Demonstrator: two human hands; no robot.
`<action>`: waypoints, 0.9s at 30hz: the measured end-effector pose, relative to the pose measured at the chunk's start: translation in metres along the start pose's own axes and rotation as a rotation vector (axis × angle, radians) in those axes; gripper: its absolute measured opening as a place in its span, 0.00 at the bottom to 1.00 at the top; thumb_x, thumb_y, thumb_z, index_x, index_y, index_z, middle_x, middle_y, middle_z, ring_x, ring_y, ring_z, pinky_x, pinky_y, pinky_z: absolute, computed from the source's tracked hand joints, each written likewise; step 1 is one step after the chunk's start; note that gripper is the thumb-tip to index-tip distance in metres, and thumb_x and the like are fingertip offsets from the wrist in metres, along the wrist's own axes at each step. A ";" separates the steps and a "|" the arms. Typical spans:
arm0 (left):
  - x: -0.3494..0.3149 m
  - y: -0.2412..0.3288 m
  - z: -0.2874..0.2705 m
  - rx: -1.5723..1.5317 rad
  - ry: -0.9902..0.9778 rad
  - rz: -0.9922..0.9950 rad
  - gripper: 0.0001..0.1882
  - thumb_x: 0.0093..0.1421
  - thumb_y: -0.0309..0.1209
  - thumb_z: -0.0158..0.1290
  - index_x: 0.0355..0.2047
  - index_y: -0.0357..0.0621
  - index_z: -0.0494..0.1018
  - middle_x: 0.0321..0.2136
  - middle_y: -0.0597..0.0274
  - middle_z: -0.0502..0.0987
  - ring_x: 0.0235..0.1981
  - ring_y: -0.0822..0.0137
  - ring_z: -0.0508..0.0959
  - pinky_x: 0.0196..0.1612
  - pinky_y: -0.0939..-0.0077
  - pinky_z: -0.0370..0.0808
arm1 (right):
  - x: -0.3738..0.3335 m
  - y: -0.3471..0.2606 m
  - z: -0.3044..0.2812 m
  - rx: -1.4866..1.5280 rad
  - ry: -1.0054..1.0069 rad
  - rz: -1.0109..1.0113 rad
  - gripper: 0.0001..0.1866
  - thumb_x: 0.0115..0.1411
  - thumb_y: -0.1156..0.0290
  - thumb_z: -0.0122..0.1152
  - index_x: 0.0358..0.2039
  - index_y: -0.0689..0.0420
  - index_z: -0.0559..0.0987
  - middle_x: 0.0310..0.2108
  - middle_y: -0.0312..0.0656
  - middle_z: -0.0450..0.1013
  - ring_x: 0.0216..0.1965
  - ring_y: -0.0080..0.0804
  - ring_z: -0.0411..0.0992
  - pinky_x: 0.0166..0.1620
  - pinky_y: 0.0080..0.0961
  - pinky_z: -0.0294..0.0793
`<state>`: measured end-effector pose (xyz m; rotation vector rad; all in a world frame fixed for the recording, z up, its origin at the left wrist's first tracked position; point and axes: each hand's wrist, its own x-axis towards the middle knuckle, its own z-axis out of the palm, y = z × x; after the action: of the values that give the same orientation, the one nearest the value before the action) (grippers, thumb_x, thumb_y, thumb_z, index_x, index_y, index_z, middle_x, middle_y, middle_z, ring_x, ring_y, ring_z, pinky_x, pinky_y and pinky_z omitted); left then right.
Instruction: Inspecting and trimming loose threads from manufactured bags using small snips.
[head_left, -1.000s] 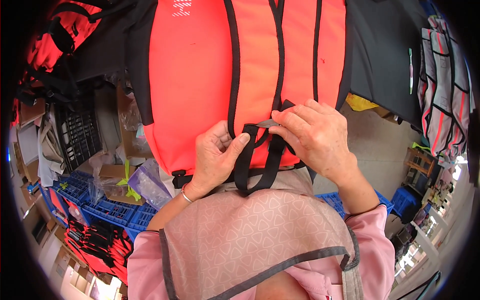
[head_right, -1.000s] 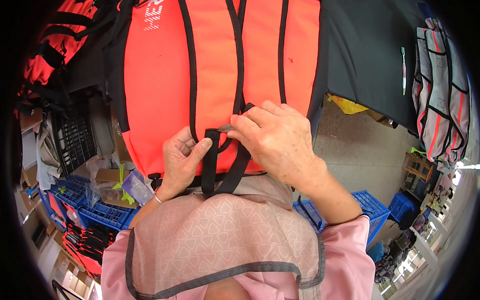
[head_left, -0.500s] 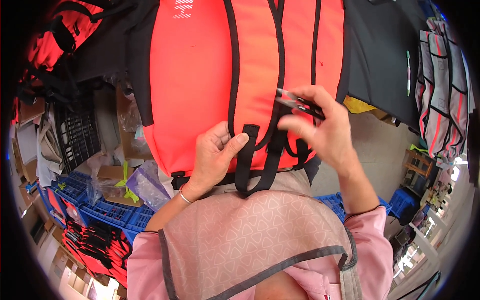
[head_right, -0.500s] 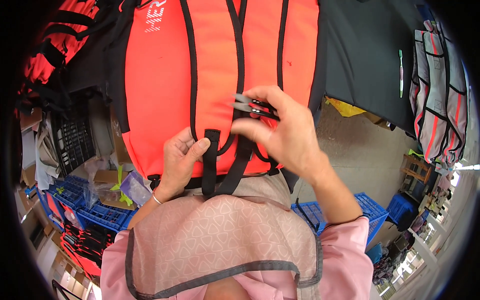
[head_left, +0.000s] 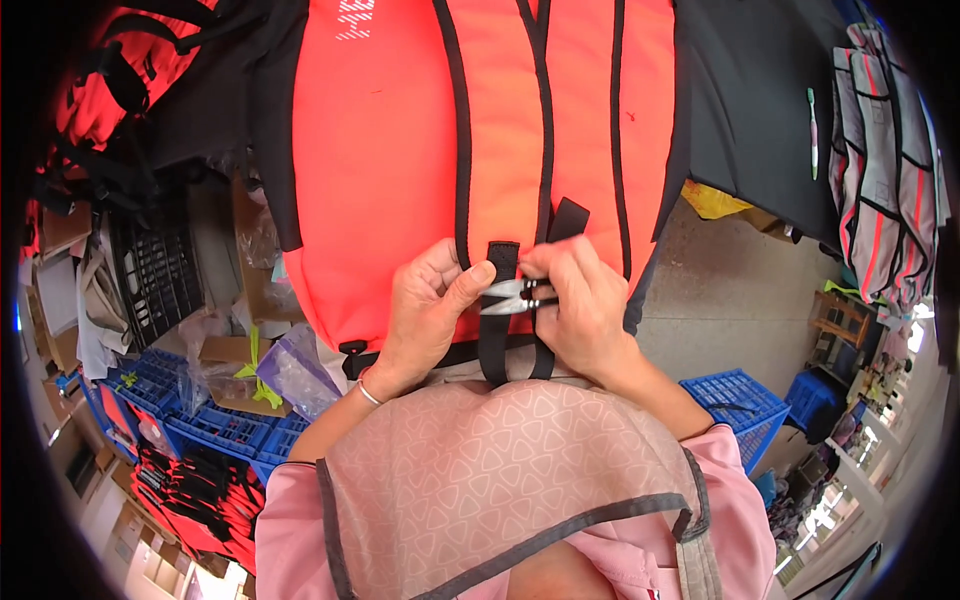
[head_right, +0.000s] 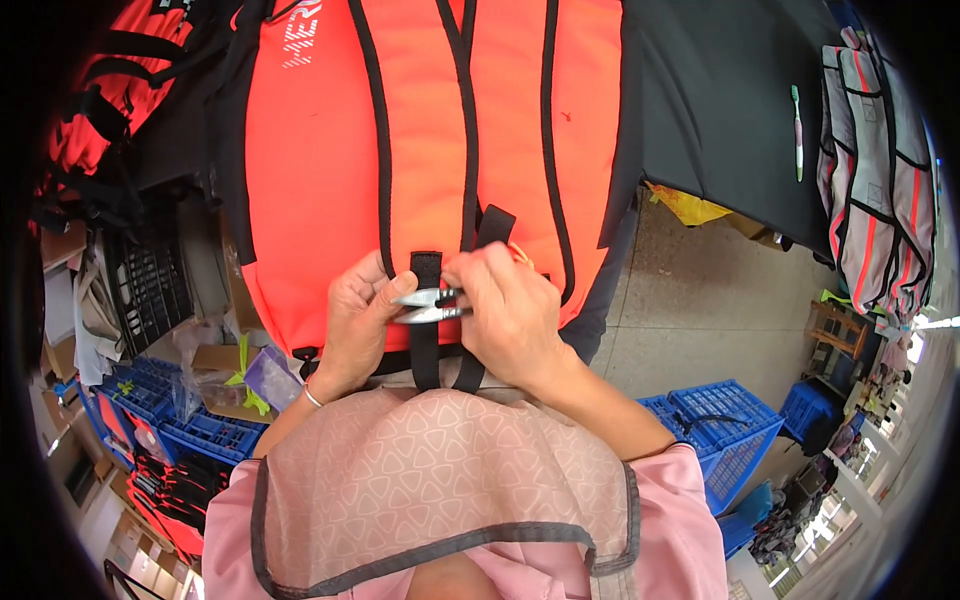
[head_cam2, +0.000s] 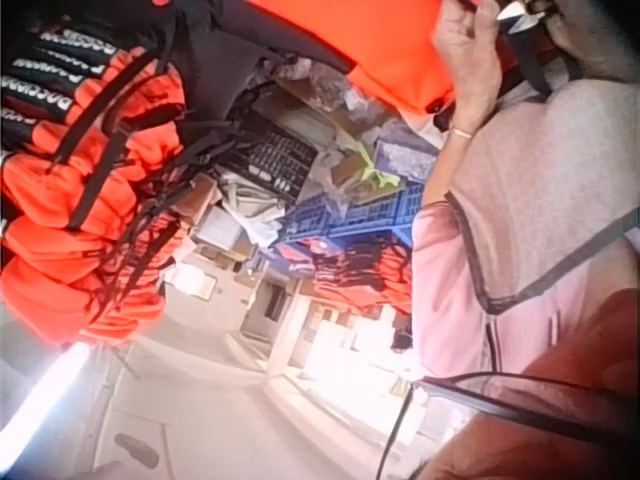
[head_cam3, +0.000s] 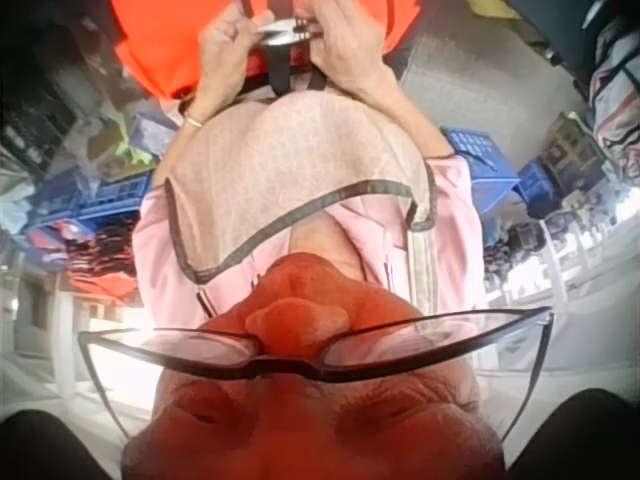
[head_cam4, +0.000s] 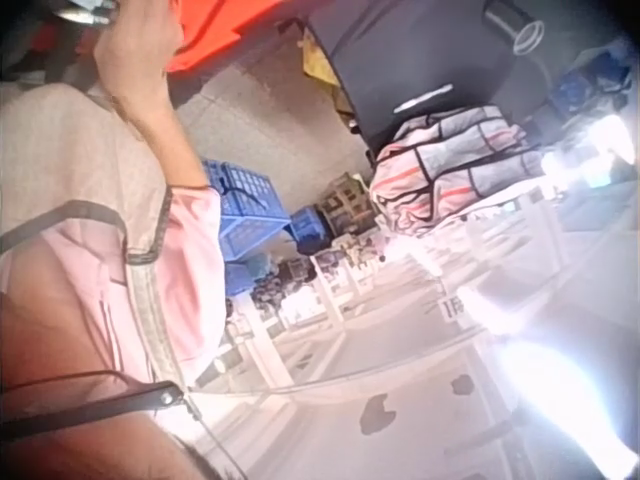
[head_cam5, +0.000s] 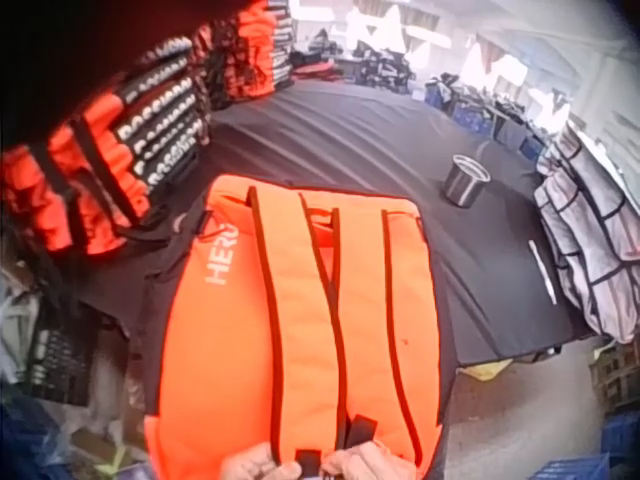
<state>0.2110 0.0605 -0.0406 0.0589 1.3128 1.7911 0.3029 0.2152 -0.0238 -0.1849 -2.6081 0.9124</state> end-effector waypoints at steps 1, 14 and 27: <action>0.000 -0.001 0.001 0.025 0.015 0.026 0.11 0.67 0.31 0.53 0.43 0.34 0.73 0.35 0.65 0.80 0.35 0.80 0.77 0.39 0.84 0.75 | 0.007 -0.002 0.001 0.138 -0.023 0.114 0.15 0.45 0.89 0.60 0.34 0.60 0.76 0.27 0.40 0.68 0.25 0.33 0.70 0.26 0.28 0.70; 0.007 -0.004 -0.001 -0.012 0.073 0.011 0.12 0.67 0.31 0.53 0.43 0.33 0.73 0.34 0.63 0.80 0.32 0.79 0.78 0.35 0.83 0.77 | 0.009 0.002 -0.006 0.164 0.037 0.144 0.10 0.49 0.79 0.71 0.32 0.59 0.79 0.30 0.38 0.70 0.24 0.29 0.74 0.25 0.25 0.72; 0.014 -0.018 -0.012 0.003 0.111 0.028 0.09 0.66 0.31 0.55 0.37 0.35 0.74 0.31 0.64 0.79 0.29 0.79 0.77 0.33 0.83 0.76 | -0.007 -0.014 0.020 0.462 -0.268 0.148 0.14 0.48 0.89 0.61 0.35 0.60 0.73 0.29 0.43 0.67 0.29 0.40 0.72 0.28 0.31 0.72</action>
<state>0.2078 0.0620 -0.0659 -0.0206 1.3986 1.8389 0.3017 0.1907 -0.0319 -0.1386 -2.5512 1.6623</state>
